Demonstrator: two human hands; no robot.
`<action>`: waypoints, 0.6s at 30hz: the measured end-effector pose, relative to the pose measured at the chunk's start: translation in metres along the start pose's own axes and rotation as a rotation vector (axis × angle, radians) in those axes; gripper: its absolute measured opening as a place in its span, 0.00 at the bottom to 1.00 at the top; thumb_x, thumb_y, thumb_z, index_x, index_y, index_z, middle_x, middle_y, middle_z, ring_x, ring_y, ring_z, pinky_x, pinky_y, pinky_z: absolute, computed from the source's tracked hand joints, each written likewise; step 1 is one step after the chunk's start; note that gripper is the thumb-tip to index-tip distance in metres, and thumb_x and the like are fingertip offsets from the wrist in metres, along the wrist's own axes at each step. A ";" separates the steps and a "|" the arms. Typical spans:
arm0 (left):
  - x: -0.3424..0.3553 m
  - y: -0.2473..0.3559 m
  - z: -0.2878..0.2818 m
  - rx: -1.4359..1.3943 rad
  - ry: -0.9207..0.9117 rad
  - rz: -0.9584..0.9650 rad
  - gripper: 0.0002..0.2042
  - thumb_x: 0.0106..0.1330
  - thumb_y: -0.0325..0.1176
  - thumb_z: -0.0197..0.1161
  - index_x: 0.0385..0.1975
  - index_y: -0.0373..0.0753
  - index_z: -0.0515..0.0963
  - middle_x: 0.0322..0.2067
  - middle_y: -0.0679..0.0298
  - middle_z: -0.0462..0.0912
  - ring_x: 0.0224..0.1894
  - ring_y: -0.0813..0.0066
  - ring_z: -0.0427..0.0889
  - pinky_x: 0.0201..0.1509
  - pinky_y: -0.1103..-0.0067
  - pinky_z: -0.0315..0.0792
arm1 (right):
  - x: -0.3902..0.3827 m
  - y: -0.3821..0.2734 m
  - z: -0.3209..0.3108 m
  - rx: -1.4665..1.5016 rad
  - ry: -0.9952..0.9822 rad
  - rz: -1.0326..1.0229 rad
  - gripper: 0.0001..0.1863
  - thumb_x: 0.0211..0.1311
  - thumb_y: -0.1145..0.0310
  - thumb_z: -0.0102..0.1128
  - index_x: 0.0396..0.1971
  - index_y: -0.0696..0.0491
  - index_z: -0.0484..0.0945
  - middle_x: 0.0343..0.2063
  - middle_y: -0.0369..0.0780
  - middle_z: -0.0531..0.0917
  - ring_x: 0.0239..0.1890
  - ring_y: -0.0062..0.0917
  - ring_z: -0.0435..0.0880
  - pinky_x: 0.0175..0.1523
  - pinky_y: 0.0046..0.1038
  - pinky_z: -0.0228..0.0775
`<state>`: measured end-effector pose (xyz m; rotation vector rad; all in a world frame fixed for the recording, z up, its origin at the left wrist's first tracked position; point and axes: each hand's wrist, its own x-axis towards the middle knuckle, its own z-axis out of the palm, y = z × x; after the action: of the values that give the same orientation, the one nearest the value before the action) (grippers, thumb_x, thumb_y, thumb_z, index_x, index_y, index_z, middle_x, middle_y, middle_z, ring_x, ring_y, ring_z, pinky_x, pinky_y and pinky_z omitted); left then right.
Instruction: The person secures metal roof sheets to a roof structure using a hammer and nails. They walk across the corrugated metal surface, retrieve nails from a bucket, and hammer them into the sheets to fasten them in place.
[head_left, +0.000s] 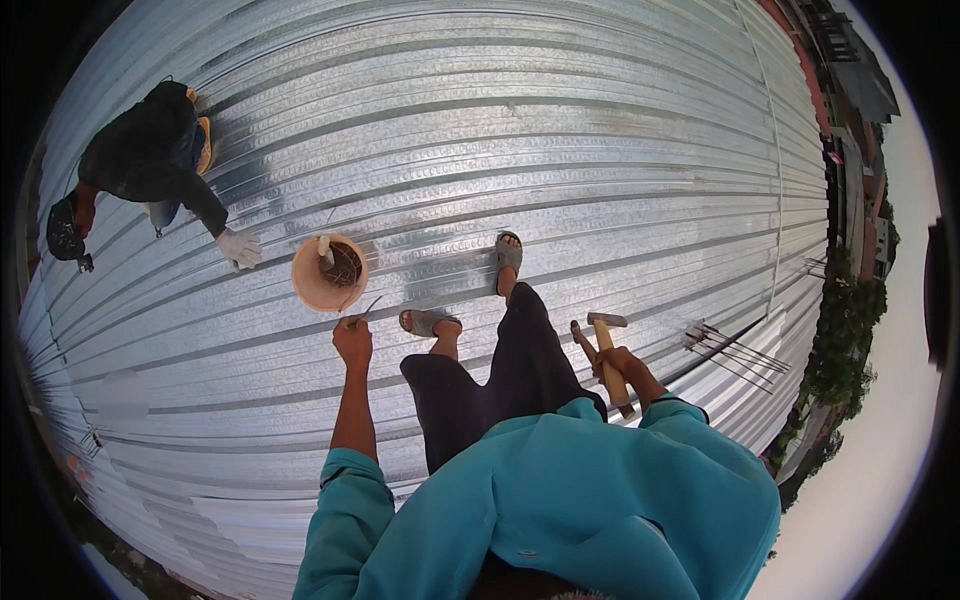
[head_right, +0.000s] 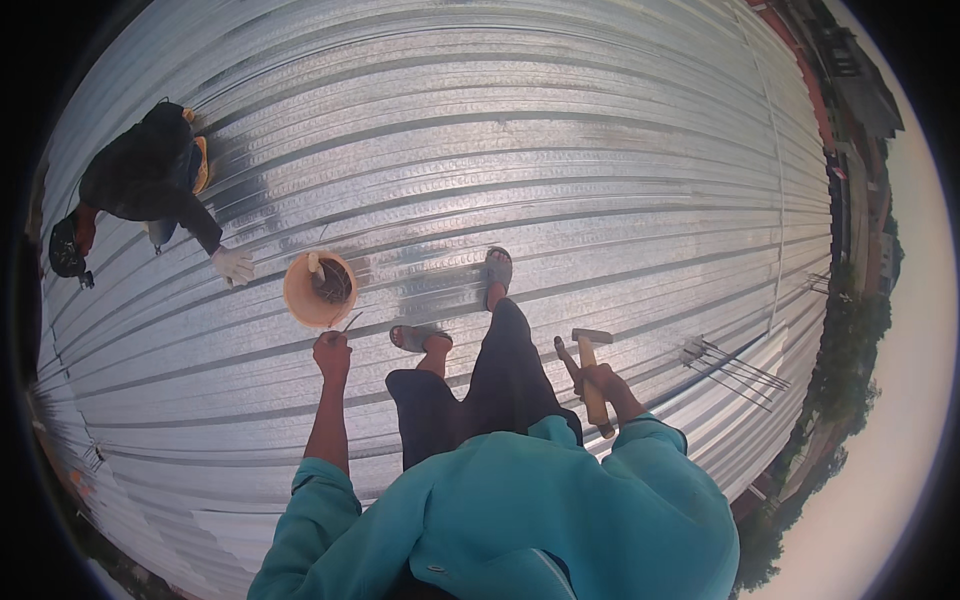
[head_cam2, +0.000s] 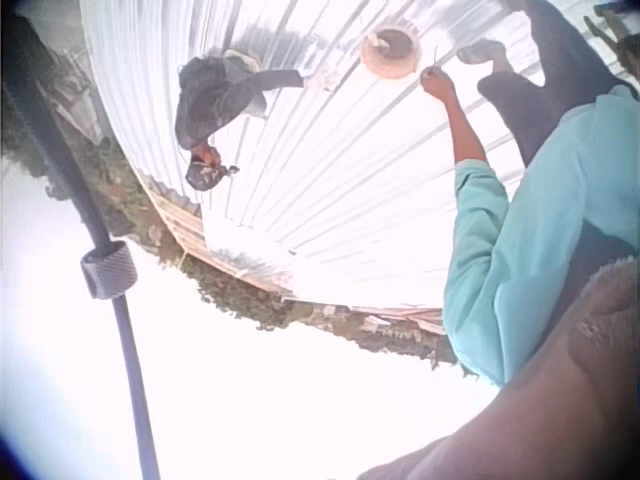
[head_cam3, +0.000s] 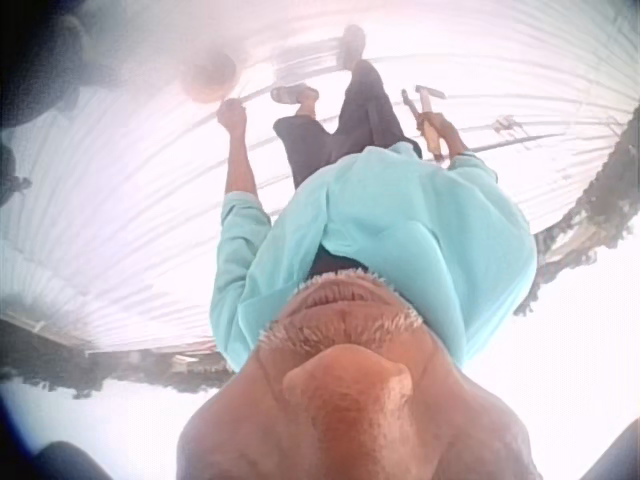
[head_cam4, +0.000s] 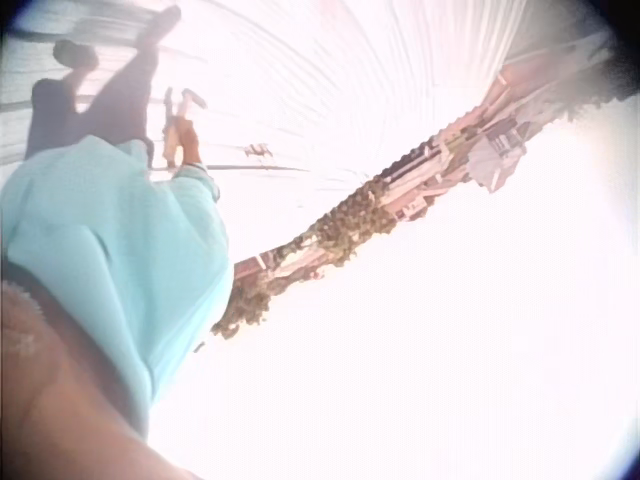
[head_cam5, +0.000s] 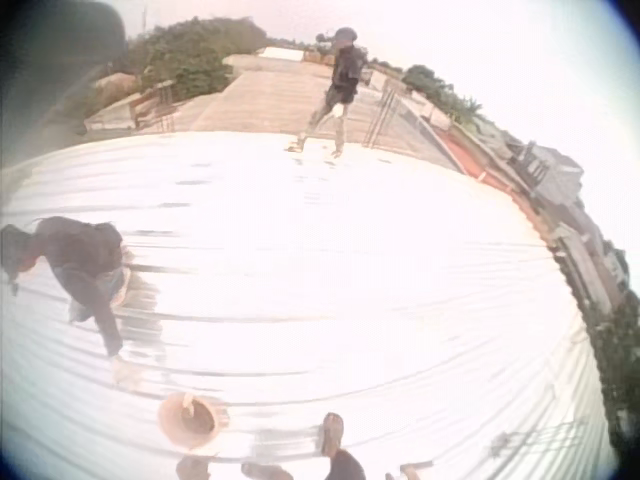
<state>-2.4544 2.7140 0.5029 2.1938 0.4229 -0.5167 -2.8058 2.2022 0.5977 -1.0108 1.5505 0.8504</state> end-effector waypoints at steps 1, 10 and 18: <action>0.010 -0.017 0.013 0.064 0.004 0.039 0.08 0.59 0.28 0.63 0.32 0.29 0.83 0.24 0.54 0.85 0.23 0.69 0.85 0.30 0.72 0.79 | 0.004 0.010 -0.019 -0.012 0.014 0.011 0.20 0.47 0.68 0.70 0.39 0.65 0.80 0.28 0.47 0.84 0.28 0.35 0.86 0.32 0.38 0.83; 0.042 0.019 0.073 0.767 -0.020 0.143 0.08 0.54 0.29 0.62 0.26 0.31 0.85 0.22 0.51 0.86 0.22 0.61 0.85 0.29 0.63 0.79 | -0.015 0.028 -0.117 0.101 -0.039 0.095 0.21 0.44 0.67 0.71 0.38 0.63 0.82 0.29 0.47 0.85 0.28 0.35 0.86 0.34 0.37 0.81; 0.064 0.287 0.307 0.122 -0.220 0.124 0.14 0.66 0.34 0.63 0.27 0.27 0.80 0.22 0.54 0.83 0.23 0.63 0.85 0.24 0.68 0.78 | -0.001 -0.088 -0.248 0.303 0.029 -0.144 0.20 0.41 0.66 0.72 0.34 0.64 0.84 0.29 0.47 0.86 0.27 0.35 0.86 0.32 0.36 0.80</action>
<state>-2.3345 2.3072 0.4800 2.2317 0.1404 -0.7225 -2.8189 1.9438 0.6456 -0.9023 1.5552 0.4848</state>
